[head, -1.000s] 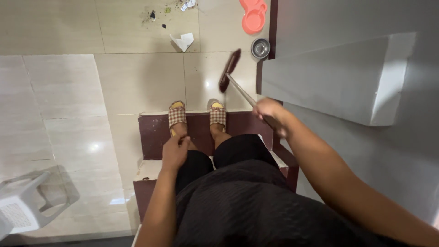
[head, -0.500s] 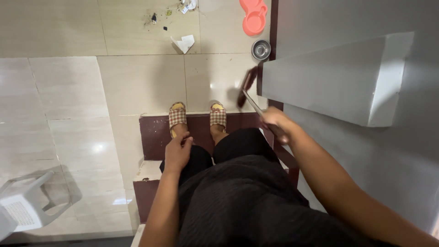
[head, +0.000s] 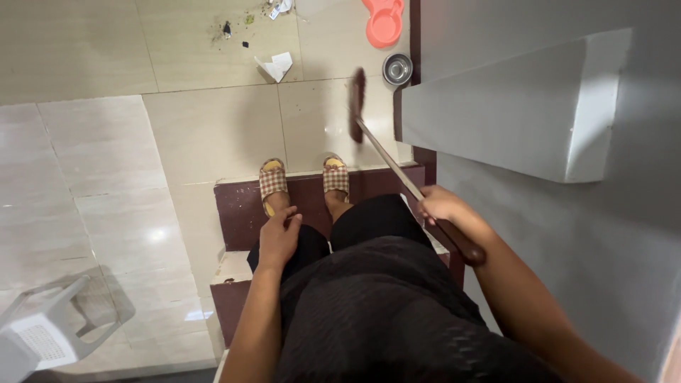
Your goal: The person sweeps white debris and dark particles across a tiled floor using a broom and picks up a plastic pet bowl by hand.
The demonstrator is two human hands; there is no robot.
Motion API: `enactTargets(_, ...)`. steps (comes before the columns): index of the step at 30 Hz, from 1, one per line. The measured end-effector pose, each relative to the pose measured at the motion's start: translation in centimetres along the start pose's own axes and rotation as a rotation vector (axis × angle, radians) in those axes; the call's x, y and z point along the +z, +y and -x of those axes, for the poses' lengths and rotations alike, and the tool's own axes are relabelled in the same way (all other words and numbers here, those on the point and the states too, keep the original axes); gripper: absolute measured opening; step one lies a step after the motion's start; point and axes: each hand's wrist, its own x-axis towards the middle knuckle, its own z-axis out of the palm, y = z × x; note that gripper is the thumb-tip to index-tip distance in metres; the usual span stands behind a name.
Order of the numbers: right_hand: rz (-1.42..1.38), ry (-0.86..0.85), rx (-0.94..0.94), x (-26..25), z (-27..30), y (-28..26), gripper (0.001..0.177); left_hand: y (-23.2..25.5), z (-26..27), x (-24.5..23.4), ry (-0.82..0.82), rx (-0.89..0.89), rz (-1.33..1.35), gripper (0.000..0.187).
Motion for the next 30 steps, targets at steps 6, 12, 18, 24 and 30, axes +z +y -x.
enactTargets(6,0.381,0.190,-0.004,1.9,-3.9,0.9,0.020,-0.1,-0.2,-0.5,-0.008,-0.013,-0.065,0.036)
enactTargets(12,0.350,0.143,-0.014,3.0,-6.0,-7.0,0.022,0.0,0.0,-0.2,-0.046,-0.050,-0.057,0.037)
enactTargets(18,0.194,0.149,-0.143,3.6,-3.8,-11.9,0.016,0.5,0.8,0.5,-0.085,-0.028,-0.065,0.039)
enactTargets(24,0.151,0.133,-0.199,4.6,1.7,-5.9,0.018,0.1,0.6,-0.6,-0.067,-0.025,-0.073,0.038)
enactTargets(30,0.339,0.146,0.149,5.8,0.2,-1.5,0.025,-1.3,0.2,-1.6,-0.028,-0.013,-0.091,0.039)
